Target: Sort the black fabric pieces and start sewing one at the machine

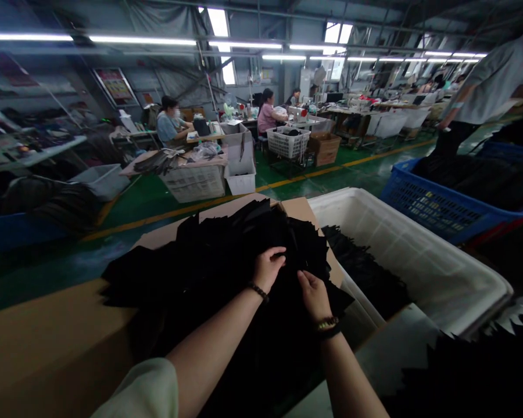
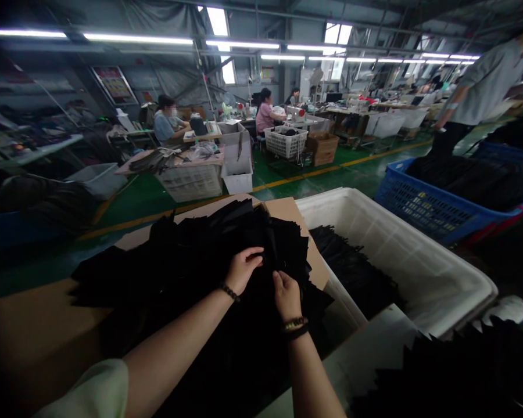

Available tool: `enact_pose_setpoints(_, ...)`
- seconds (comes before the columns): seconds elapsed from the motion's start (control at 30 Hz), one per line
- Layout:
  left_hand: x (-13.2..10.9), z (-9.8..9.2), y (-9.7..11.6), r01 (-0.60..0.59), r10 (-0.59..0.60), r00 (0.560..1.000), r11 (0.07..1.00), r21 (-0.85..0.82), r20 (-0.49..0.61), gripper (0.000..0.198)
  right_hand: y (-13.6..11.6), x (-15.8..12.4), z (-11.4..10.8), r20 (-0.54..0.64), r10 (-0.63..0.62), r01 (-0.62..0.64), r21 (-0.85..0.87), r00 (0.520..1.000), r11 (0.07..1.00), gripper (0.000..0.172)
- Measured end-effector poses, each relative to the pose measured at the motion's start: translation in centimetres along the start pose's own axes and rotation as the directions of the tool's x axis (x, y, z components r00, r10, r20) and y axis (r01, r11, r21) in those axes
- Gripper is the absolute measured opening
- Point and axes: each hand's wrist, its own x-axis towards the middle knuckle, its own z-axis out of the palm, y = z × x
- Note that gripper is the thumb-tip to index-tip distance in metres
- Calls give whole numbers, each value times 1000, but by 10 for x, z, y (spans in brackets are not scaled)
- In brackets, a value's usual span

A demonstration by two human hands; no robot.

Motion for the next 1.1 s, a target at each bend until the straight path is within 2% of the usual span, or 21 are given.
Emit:
enact_pose_setpoints(0.1,0,-2,4,-37,39,999,996,75,-32,20,-4,-2,0,-23,-27,27,4,999,1000,38)
enact_pose_setpoints(0.23,-2,2,15,-118,122,992,975,190,-9,20,-17,-10,4,-48,-90,88,-43,995,995,40)
enact_pose_setpoints(0.33,-2,7,23,-257,276,961,866,428,19,23,-27,-17,7,-28,-135,132,-87,991,987,41)
enact_pose_setpoints(0.43,0,9,25,-330,361,930,735,593,70,13,-33,-20,7,-17,-181,178,-98,983,979,37)
enact_pose_setpoints(0.53,3,6,22,-326,371,926,696,639,68,9,-31,-19,1,-55,-198,193,-83,979,978,33)
enact_pose_setpoints(0.63,2,1,17,-338,386,921,718,609,56,27,-20,-15,-6,-143,-157,149,-64,977,987,32)
enact_pose_setpoints(0.7,1,-1,15,-405,444,893,710,576,81,46,-12,-11,-9,-162,-127,121,-43,979,992,30)
enact_pose_setpoints(0.73,0,-2,14,-453,480,870,686,570,114,50,-10,-10,-10,-154,-117,114,-30,981,993,28)
enact_pose_setpoints(0.8,-1,-2,13,-528,521,830,615,586,201,43,-6,-7,-11,-126,-110,110,-6,986,994,25)
enact_pose_setpoints(0.83,-2,-2,13,-538,517,825,589,603,231,38,-7,-7,-11,-114,-112,113,4,987,994,24)
enact_pose_setpoints(0.9,-2,-1,15,-501,477,847,573,649,234,33,-11,-8,-12,-96,-129,132,16,987,991,24)
enact_pose_setpoints(1.03,-4,2,24,-396,423,894,587,706,150,18,-33,-17,-7,-38,-225,226,33,974,974,30)
enact_pose_setpoints(1.1,-3,3,28,-377,407,903,592,712,140,21,-45,-22,-3,4,-281,281,47,960,959,34)
